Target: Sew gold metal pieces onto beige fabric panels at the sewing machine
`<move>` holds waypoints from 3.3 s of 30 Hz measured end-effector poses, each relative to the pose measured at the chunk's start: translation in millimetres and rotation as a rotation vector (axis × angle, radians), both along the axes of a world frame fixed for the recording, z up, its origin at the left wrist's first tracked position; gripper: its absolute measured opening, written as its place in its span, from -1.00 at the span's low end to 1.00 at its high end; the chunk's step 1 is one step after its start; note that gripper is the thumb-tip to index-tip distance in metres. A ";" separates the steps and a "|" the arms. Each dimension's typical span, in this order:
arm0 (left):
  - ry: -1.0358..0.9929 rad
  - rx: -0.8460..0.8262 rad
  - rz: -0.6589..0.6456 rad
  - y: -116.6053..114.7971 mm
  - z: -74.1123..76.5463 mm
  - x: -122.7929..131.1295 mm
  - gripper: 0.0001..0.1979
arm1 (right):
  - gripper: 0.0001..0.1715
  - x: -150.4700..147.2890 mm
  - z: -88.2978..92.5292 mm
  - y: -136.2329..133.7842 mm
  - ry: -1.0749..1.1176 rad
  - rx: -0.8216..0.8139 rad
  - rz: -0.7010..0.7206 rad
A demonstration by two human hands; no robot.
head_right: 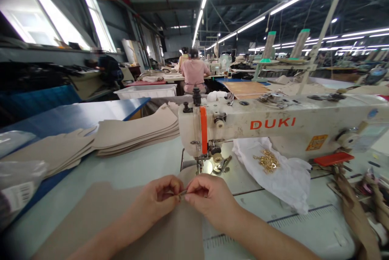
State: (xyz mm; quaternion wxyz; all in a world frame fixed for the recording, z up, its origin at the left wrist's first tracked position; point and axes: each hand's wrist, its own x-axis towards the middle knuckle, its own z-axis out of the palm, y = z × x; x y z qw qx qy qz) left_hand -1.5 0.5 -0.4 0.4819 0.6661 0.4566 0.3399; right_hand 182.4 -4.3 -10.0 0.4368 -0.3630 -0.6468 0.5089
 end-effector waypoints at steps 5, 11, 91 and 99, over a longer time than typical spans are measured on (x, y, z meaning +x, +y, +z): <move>-0.133 -0.057 0.055 0.5 -0.5 4.1 -0.89 | -0.93 -4.2 -2.8 0.8 0.034 -0.025 -0.069; -0.270 -0.220 0.081 0.4 4.5 7.2 -0.84 | -0.90 -8.9 -5.9 1.3 0.054 -0.017 -0.170; 0.629 0.839 -0.041 14.1 -5.9 23.4 -0.81 | -0.83 35.2 5.1 -13.1 -0.969 1.009 0.131; 0.632 0.885 -0.021 13.8 -16.4 22.9 -0.82 | -0.85 30.3 -7.8 -3.6 -0.941 1.044 0.214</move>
